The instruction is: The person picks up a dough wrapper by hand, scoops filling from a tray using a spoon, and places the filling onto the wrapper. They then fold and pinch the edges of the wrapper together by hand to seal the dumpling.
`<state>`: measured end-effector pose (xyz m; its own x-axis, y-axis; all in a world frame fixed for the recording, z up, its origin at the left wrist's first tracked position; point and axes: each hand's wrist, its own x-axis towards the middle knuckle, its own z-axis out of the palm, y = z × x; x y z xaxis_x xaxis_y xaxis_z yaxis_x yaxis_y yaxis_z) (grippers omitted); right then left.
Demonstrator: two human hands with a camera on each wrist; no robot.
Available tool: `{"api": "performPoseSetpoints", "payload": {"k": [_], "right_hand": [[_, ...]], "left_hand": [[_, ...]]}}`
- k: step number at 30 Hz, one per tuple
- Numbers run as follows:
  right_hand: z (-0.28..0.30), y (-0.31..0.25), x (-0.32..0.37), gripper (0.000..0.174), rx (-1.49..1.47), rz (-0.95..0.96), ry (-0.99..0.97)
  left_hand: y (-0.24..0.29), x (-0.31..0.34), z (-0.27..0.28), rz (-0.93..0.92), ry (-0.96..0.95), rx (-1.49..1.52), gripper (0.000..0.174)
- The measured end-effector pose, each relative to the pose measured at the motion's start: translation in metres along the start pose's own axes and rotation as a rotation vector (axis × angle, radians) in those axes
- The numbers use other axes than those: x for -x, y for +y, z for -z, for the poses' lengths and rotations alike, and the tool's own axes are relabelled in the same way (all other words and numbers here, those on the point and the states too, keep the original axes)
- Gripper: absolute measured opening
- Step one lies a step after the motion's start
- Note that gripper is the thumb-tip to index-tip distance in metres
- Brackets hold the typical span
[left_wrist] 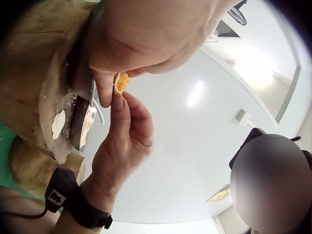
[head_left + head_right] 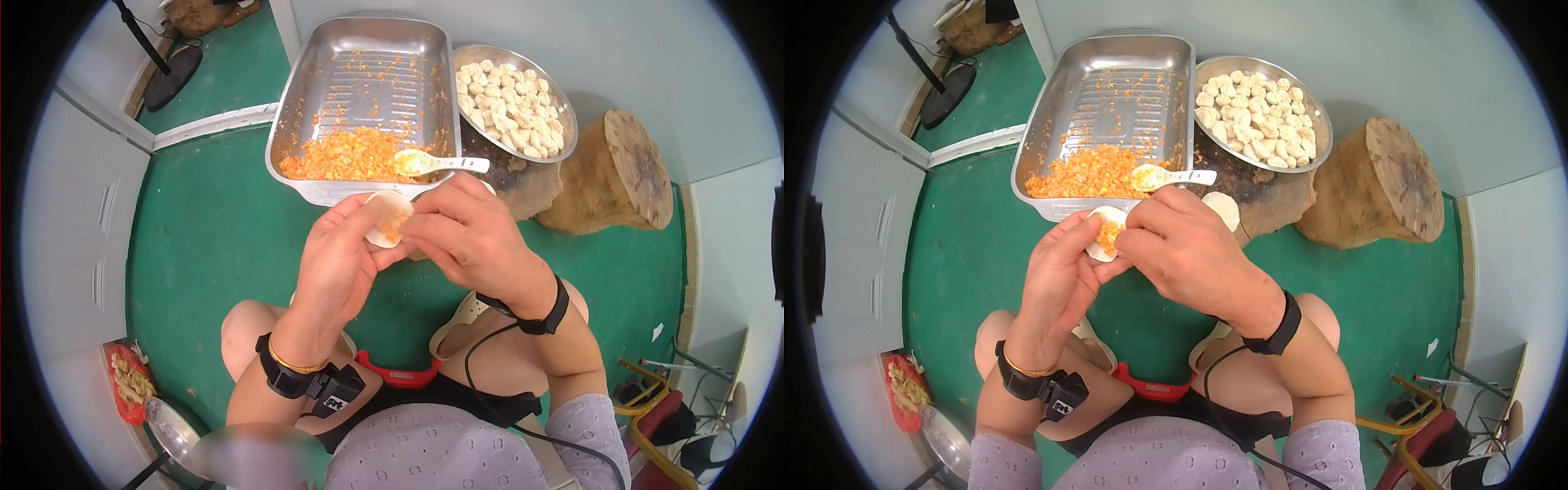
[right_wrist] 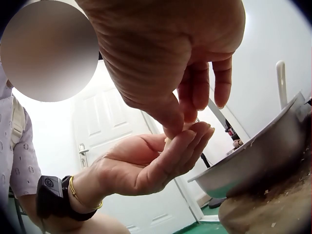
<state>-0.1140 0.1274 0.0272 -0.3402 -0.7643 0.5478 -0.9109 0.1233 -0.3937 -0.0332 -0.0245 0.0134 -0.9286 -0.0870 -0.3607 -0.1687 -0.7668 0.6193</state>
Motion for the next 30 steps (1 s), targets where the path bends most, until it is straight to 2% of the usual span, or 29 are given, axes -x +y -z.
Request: {"api": "performPoseSetpoints", "payload": {"k": [2,5,10,13,17,30], "right_hand": [[-0.0003,0.0010,0.0001,0.020,0.014,0.009,-0.024],[-0.0014,0.0004,-0.0014,0.014,-0.010,-0.013,0.006],[-0.0011,0.0011,-0.0007,0.014,-0.016,-0.044,-0.001],[-0.0025,0.0009,0.0002,0.014,-0.009,-0.049,-0.007],[-0.0026,0.0003,-0.0003,0.014,-0.024,-0.046,-0.011],[-0.0007,0.0000,0.0029,0.018,-0.042,-0.045,-0.030]], "left_hand": [[-0.0004,0.0000,-0.0005,0.015,0.000,-0.015,0.020],[-0.0010,0.0005,0.0007,0.009,-0.033,-0.049,0.024],[0.0013,0.0035,0.0025,0.028,-0.066,-0.072,0.018],[0.0029,0.0053,0.0045,0.017,-0.061,-0.155,0.024],[0.0026,0.0058,0.0046,0.030,-0.074,-0.147,0.021],[-0.0017,0.0075,0.0061,-0.001,-0.049,-0.192,0.025]]}}
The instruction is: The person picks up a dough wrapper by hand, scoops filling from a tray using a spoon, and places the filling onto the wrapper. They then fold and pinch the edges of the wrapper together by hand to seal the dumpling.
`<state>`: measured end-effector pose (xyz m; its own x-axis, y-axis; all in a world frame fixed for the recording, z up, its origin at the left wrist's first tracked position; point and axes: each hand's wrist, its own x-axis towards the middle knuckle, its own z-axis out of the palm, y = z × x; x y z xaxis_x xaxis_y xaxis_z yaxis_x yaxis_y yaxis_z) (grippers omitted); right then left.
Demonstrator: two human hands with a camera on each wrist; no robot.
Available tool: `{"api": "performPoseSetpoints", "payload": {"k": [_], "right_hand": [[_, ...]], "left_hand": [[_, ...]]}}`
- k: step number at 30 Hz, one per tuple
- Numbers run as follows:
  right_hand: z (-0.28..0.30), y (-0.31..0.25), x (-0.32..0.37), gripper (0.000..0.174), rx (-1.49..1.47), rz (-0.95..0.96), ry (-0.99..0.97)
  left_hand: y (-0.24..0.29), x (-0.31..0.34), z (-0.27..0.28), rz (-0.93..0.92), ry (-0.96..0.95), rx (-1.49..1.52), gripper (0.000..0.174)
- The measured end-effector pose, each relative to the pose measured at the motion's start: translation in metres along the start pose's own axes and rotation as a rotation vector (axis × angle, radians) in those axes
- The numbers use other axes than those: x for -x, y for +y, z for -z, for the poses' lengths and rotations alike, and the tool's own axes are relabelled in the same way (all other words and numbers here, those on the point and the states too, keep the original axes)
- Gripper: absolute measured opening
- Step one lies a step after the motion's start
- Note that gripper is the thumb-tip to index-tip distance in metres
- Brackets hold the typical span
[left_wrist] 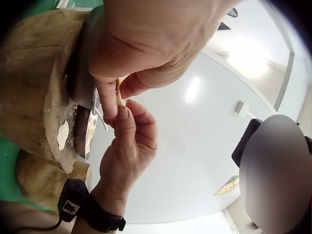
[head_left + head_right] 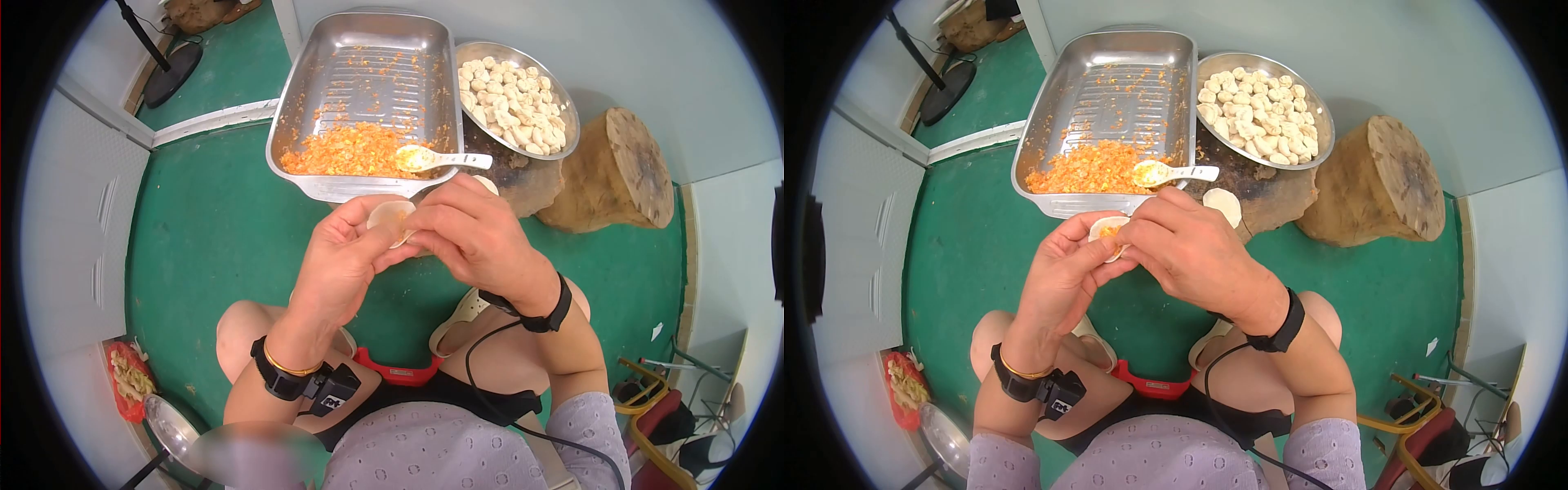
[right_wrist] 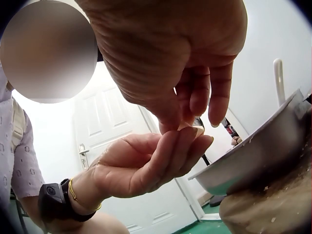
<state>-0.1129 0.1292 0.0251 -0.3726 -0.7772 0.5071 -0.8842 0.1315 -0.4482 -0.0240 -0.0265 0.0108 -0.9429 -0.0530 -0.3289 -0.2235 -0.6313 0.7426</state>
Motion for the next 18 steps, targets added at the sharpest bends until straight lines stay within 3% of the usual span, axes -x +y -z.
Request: {"api": "performPoseSetpoints", "payload": {"k": [18], "right_hand": [[-0.0059,0.0019,-0.0003,0.014,0.017,-0.022,0.057]], "left_hand": [[-0.0043,0.0000,-0.0036,-0.011,-0.008,-0.032,0.022]]}}
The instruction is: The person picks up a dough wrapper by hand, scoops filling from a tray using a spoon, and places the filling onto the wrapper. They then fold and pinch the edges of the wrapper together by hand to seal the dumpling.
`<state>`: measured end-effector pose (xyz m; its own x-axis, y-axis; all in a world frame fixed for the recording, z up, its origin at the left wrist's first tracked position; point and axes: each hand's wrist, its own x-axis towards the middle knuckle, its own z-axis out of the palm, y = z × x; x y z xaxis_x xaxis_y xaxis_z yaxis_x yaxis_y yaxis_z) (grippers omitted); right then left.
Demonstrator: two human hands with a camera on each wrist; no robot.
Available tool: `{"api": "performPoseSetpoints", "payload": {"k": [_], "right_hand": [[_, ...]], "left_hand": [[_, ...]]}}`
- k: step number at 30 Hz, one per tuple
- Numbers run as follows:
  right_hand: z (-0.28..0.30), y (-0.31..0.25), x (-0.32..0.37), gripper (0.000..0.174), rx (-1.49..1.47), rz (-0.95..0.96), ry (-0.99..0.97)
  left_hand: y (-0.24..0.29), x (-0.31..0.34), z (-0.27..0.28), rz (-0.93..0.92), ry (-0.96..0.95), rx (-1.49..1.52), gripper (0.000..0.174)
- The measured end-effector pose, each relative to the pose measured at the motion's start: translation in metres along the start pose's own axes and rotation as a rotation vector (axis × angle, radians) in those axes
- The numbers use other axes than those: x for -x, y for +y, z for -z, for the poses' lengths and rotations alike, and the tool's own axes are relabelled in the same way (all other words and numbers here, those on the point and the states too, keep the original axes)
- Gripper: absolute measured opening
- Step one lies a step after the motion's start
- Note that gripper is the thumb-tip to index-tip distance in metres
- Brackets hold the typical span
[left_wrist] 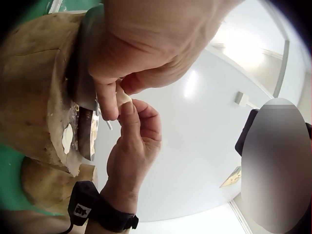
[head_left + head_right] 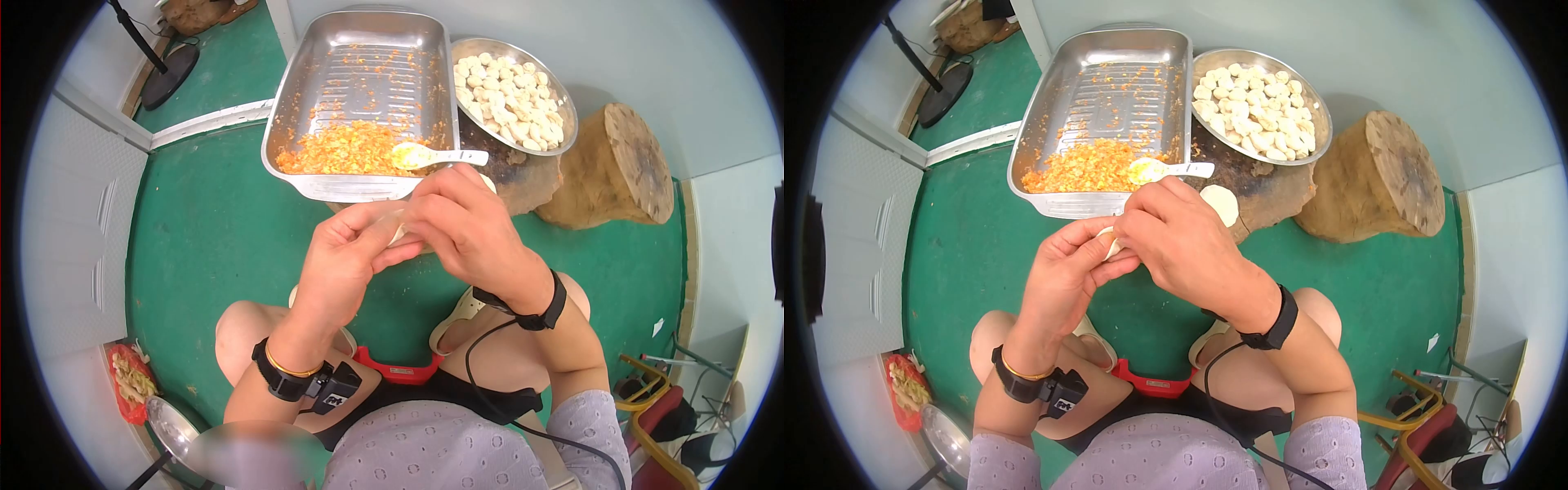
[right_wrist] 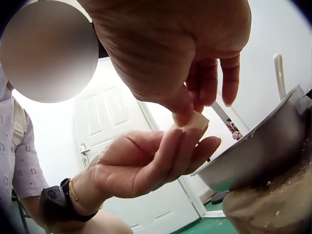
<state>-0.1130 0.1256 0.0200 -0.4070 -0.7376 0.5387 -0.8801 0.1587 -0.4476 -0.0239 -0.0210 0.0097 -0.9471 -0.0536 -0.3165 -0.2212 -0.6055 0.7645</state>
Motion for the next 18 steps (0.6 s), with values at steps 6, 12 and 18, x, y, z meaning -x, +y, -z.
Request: {"api": "performPoseSetpoints", "payload": {"k": [6,12,18], "right_hand": [[-0.0048,0.0000,0.0015,0.010,-0.111,-0.103,0.026],[-0.0021,-0.0001,0.0034,0.010,-0.248,-0.249,-0.016],[0.0016,-0.0056,0.0027,0.011,-0.401,-0.482,-0.020]], "left_hand": [[-0.0027,-0.0003,0.0032,-0.068,0.009,-0.067,0.017],[-0.0042,-0.0008,0.0053,-0.074,-0.003,-0.081,0.010],[-0.0016,-0.0002,0.0014,-0.051,-0.007,-0.083,0.009]]}}
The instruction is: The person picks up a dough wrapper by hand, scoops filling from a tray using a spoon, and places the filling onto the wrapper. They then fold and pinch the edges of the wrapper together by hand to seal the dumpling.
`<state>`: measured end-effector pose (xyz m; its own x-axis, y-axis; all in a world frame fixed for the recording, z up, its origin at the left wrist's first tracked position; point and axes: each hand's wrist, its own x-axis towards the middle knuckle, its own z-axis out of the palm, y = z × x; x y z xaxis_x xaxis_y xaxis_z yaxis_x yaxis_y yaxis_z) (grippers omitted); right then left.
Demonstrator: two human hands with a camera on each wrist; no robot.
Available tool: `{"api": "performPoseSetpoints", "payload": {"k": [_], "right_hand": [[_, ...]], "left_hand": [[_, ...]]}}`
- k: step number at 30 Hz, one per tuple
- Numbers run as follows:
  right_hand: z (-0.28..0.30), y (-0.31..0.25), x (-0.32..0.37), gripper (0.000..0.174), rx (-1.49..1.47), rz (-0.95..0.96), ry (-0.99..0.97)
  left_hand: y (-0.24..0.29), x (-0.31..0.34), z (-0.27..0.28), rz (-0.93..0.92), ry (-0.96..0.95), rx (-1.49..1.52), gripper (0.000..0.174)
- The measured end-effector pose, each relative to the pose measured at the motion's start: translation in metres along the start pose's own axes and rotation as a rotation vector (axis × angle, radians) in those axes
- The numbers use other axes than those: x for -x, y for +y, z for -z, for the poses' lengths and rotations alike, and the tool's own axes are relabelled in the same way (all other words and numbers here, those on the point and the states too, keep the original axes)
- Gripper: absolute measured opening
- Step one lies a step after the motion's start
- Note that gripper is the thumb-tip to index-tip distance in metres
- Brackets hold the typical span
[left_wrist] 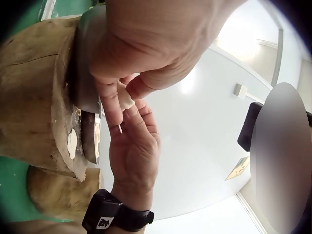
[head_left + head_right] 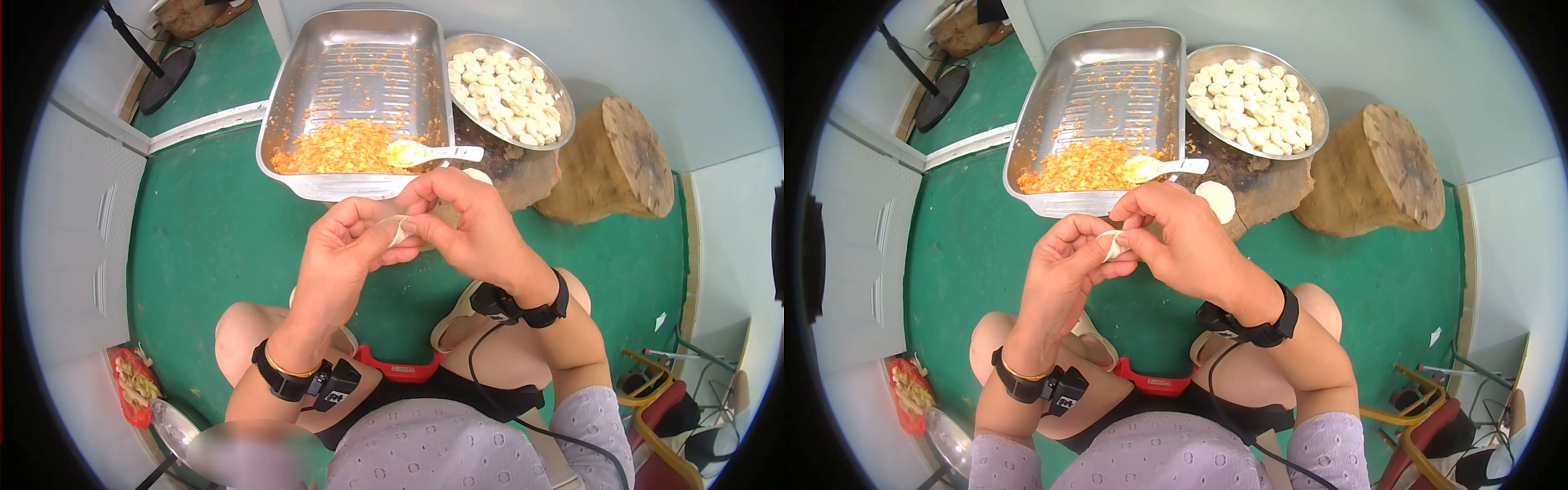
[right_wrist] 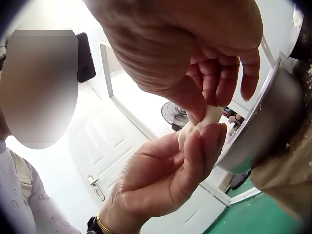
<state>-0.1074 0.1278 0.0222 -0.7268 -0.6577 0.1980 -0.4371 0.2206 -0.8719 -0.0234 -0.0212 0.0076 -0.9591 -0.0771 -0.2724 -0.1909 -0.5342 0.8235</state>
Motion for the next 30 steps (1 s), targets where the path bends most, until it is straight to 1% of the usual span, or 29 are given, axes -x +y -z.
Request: {"api": "performPoseSetpoints", "payload": {"k": [1,2,4,5,7,11,14,16,17,19,23,25,29,30], "right_hand": [[0.000,0.000,0.000,0.011,-0.020,-0.041,-0.008],[0.001,0.000,0.000,0.011,-0.020,-0.041,-0.007],[0.003,0.002,-0.001,0.009,0.055,0.024,-0.043],[0.003,0.002,-0.001,0.009,0.055,0.023,-0.041],[0.004,0.001,0.000,0.007,0.091,0.016,-0.040],[0.004,0.004,-0.002,0.008,0.117,0.065,-0.022],[0.002,0.006,-0.002,0.006,0.054,0.078,0.031],[0.003,0.004,-0.001,0.005,-0.165,-0.081,0.027],[0.004,0.005,-0.001,0.005,-0.164,-0.077,0.030],[0.005,0.008,-0.001,0.006,-0.190,-0.099,0.008],[0.005,-0.004,0.002,0.006,-0.279,-0.165,0.015],[0.006,-0.006,0.002,0.006,-0.245,-0.205,-0.030],[0.004,-0.003,0.002,0.006,-0.276,-0.210,-0.033],[0.004,-0.002,0.003,0.005,-0.302,-0.214,-0.040]], "left_hand": [[0.000,0.000,0.000,0.011,0.006,-0.003,0.009],[0.000,0.000,0.000,0.012,0.005,-0.004,0.009],[0.001,0.000,0.000,0.015,0.011,-0.019,0.011],[0.001,0.000,0.001,0.016,0.009,-0.020,0.011],[0.001,-0.001,0.002,0.042,0.003,0.033,0.016],[0.005,-0.002,-0.002,0.044,0.016,0.056,0.021],[0.008,-0.003,0.001,0.011,-0.011,0.091,0.025],[0.013,-0.004,0.000,0.016,-0.032,0.113,0.020],[0.013,-0.004,0.000,0.013,-0.035,0.111,0.020],[0.011,-0.002,-0.002,-0.115,-0.041,-0.144,0.017],[0.007,0.001,-0.007,-0.158,-0.022,-0.170,0.017],[0.005,0.001,-0.008,-0.178,0.016,-0.179,0.012],[0.003,0.000,-0.004,-0.184,0.020,-0.170,0.009],[0.004,0.000,-0.004,-0.155,0.033,-0.155,0.009]]}}
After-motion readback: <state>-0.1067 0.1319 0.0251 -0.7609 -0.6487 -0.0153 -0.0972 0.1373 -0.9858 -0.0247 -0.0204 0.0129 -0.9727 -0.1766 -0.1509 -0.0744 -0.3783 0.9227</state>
